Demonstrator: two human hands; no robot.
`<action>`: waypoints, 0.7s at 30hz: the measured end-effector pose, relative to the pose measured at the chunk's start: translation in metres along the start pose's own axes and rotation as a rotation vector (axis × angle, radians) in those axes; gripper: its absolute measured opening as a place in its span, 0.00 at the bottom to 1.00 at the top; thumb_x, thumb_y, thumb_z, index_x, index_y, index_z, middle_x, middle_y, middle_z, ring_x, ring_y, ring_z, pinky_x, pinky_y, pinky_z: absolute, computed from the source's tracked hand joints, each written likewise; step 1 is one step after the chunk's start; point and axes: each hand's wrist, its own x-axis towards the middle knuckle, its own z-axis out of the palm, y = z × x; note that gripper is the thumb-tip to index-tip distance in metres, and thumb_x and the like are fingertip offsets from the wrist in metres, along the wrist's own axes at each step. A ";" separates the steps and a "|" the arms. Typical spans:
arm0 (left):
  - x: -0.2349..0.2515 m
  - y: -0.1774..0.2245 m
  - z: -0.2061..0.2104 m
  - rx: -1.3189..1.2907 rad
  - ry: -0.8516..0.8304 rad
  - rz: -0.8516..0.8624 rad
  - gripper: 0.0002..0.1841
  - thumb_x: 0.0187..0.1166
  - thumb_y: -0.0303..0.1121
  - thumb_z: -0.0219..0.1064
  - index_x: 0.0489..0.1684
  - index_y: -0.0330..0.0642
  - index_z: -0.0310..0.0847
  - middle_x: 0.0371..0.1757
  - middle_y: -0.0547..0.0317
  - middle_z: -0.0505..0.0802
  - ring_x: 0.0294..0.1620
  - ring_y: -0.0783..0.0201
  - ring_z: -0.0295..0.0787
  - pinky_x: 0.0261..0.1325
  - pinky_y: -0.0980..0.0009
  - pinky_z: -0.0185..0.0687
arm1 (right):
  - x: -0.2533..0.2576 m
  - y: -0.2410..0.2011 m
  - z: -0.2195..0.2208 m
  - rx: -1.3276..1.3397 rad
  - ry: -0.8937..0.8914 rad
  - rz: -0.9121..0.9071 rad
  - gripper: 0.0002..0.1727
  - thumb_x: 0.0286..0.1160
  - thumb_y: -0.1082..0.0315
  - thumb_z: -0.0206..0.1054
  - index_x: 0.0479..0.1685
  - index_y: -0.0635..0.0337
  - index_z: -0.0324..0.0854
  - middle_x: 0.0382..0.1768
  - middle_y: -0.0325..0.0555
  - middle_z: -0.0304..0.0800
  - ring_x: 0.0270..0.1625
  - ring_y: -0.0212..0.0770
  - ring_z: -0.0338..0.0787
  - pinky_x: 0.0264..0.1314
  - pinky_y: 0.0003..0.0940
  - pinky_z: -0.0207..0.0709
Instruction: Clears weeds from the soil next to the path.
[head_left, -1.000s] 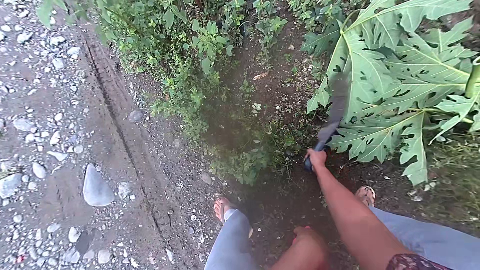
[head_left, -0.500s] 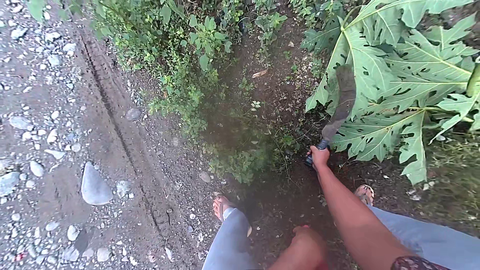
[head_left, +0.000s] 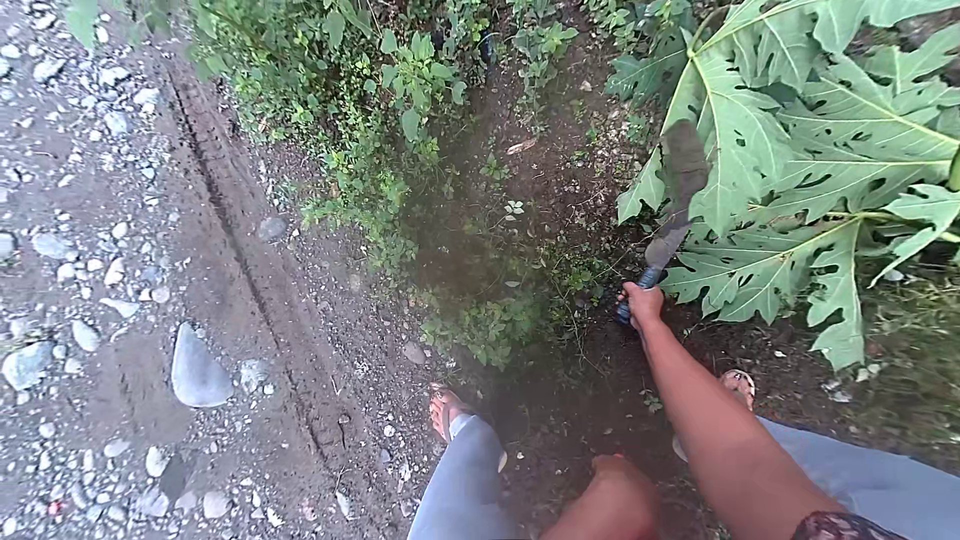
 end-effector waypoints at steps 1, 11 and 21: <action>-0.003 0.001 -0.001 -0.022 -0.003 -0.013 0.18 0.86 0.28 0.61 0.67 0.21 0.78 0.75 0.28 0.81 0.80 0.32 0.74 0.74 0.34 0.71 | 0.000 0.006 0.004 -0.088 -0.013 0.020 0.20 0.75 0.74 0.71 0.62 0.73 0.72 0.33 0.51 0.85 0.27 0.40 0.88 0.37 0.37 0.87; -0.005 0.002 -0.001 -0.036 -0.005 0.005 0.19 0.87 0.28 0.60 0.68 0.20 0.77 0.76 0.27 0.80 0.81 0.30 0.73 0.73 0.32 0.70 | 0.012 0.030 -0.076 -0.630 -0.200 -0.035 0.26 0.75 0.68 0.72 0.71 0.70 0.75 0.45 0.60 0.89 0.38 0.51 0.91 0.48 0.50 0.85; -0.011 0.004 -0.009 -0.020 -0.018 -0.011 0.18 0.87 0.27 0.58 0.68 0.21 0.77 0.77 0.29 0.80 0.82 0.34 0.73 0.76 0.35 0.68 | 0.002 0.014 -0.005 -0.756 -0.292 0.078 0.28 0.75 0.68 0.73 0.73 0.68 0.74 0.54 0.61 0.89 0.46 0.51 0.94 0.54 0.49 0.87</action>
